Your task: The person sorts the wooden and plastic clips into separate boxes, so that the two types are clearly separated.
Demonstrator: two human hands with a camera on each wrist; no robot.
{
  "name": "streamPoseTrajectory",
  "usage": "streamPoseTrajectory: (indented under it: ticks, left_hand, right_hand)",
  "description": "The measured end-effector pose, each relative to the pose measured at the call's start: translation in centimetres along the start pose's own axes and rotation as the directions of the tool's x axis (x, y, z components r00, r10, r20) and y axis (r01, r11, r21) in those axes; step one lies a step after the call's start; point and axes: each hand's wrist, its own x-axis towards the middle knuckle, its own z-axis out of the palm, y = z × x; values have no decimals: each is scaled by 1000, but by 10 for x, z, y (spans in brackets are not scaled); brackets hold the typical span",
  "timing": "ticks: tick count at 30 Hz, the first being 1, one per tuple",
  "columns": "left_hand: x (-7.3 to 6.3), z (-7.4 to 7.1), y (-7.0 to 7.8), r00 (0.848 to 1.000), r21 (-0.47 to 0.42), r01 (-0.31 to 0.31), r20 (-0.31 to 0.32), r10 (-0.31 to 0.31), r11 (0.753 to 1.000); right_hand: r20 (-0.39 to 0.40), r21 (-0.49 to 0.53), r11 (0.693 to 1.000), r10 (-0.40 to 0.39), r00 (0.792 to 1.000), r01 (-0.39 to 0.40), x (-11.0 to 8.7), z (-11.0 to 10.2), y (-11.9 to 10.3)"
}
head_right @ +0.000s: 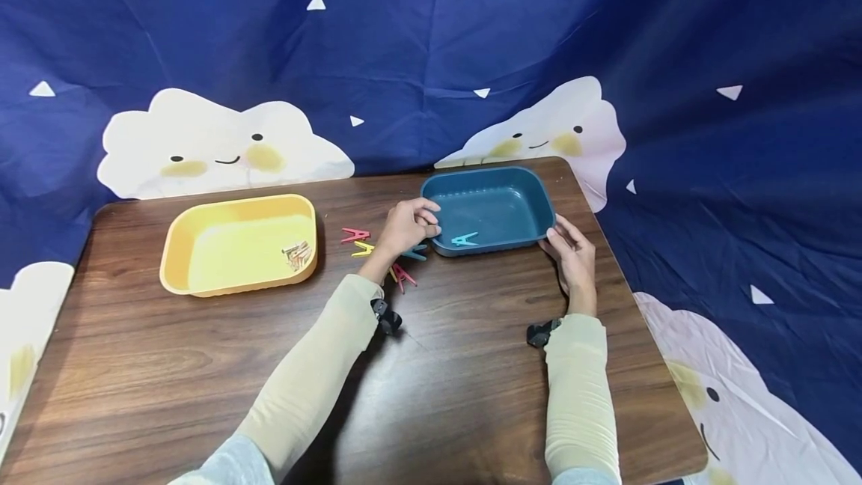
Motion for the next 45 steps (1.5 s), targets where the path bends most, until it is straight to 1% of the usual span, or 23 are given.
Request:
streamPoseTrajectory:
  ticks: [2,4,9,11,15,18,21,24,28,32,35,38,40,45]
  left_hand:
    - [-2,-3,-3,1000,-28,-12,-10,12,1000]
    - [-4,-5,-6,1000,-40,-12,-24,11,999]
    - [-9,-12,-11,998,-33,0,-63,-2,999]
    - [-11,-15,-12,997,-32,-5,-78,3,999]
    - [-14,-24,-16,995,-25,-15,-101,13,1000]
    - [-17,-32,-22,992,-25,-13,-124,10,1000]
    - [-21,-39,-29,988,-55,-13,-157,4,998]
    - [-25,-44,-35,985,-77,-16,-175,2,997]
    - [-30,-48,-41,982,-81,-3,-188,-13,997]
    - [-36,-50,-47,975,-70,23,-218,-38,997]
    - [-41,-53,-51,967,-52,37,-251,-49,998]
    - [-45,-56,-55,952,-19,50,-302,-53,999]
    - [-47,-57,-58,939,9,58,-340,-52,998]
    - [-50,-58,-70,905,31,80,-421,-60,996]
  right_hand:
    - [1,8,1000,8,1000,-8,-1,0,0]
    - [-6,3,1000,12,1000,-12,-2,-1,0]
    - [-2,0,1000,18,1000,-18,-3,-3,1]
    - [1,-2,1000,14,1000,-14,-2,-4,1]
    - [-4,4,1000,6,1000,-6,-1,-3,1]
    - [0,5,1000,10,1000,-10,1,-3,1]
    - [0,-6,1000,16,1000,-16,2,-2,1]
    - [-15,-31,1000,7,1000,-8,3,-2,2]
    - [-20,-33,999,8,1000,-8,3,-1,1]
    - [-17,-20,1000,15,1000,-16,2,-1,2]
    - [-16,-15,1000,13,1000,-13,2,-1,2]
    - [-3,-8,1000,13,1000,-13,1,-2,1]
    - [3,-3,1000,14,1000,-14,1,-2,1]
    - [-1,-3,1000,15,1000,-15,1,-2,0]
